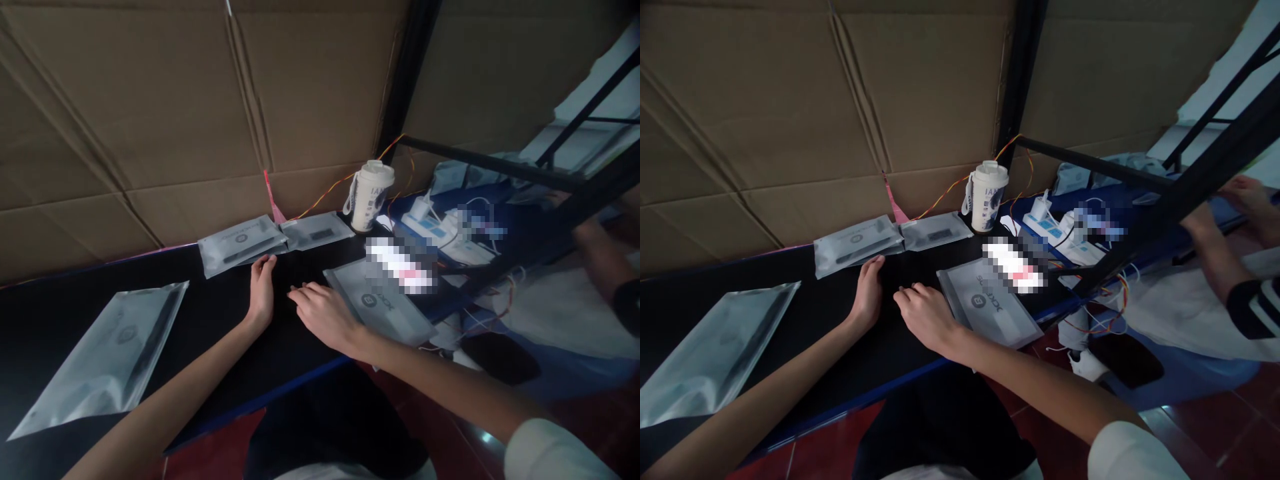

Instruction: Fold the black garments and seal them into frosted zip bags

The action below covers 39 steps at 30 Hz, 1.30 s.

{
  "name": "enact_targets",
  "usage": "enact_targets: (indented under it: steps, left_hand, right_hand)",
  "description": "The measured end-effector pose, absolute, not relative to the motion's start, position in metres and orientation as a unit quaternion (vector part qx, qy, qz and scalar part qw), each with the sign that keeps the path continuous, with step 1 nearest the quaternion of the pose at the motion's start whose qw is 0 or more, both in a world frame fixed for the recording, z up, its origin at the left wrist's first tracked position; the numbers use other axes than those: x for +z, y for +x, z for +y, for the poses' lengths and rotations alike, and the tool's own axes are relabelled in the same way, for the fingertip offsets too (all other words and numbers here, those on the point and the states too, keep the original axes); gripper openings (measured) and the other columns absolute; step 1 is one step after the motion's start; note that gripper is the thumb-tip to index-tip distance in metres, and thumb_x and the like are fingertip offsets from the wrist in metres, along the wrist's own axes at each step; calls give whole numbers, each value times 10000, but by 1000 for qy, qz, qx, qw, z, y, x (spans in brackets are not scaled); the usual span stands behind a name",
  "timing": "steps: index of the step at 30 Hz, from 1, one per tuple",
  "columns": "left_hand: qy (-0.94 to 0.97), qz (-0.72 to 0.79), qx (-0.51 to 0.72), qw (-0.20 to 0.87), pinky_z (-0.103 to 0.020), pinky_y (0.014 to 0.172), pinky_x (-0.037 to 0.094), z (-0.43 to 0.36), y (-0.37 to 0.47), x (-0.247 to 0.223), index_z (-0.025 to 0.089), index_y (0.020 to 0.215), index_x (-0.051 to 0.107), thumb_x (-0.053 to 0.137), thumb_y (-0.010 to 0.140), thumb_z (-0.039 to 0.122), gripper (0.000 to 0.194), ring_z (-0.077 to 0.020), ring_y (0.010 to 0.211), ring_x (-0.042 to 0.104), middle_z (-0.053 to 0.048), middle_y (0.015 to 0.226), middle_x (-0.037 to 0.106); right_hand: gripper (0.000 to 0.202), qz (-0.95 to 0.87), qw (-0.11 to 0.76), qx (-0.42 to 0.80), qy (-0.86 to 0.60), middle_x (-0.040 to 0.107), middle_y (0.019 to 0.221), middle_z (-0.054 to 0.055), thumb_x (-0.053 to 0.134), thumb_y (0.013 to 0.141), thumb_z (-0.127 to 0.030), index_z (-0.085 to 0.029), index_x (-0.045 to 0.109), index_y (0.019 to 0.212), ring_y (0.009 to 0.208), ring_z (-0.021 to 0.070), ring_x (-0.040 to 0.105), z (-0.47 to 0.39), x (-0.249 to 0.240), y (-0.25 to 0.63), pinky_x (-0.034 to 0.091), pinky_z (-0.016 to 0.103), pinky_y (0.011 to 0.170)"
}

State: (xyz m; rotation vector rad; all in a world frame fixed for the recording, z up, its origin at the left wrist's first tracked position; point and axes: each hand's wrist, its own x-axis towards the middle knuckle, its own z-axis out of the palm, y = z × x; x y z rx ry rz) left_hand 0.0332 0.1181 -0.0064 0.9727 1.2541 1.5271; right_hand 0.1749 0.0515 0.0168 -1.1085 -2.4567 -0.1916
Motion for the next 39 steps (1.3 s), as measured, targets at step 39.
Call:
enact_targets:
  steps: [39]
  left_hand:
    - [895, 437, 83, 25, -362, 852, 502, 88, -8, 52, 269, 1087, 671, 617, 837, 249, 256, -246, 1034, 609, -69, 1150, 640]
  right_hand:
    - [331, -942, 171, 129, -260, 639, 1265, 71, 520, 852, -136, -129, 647, 1158, 1261, 166, 504, 42, 36, 206, 327, 365, 1124]
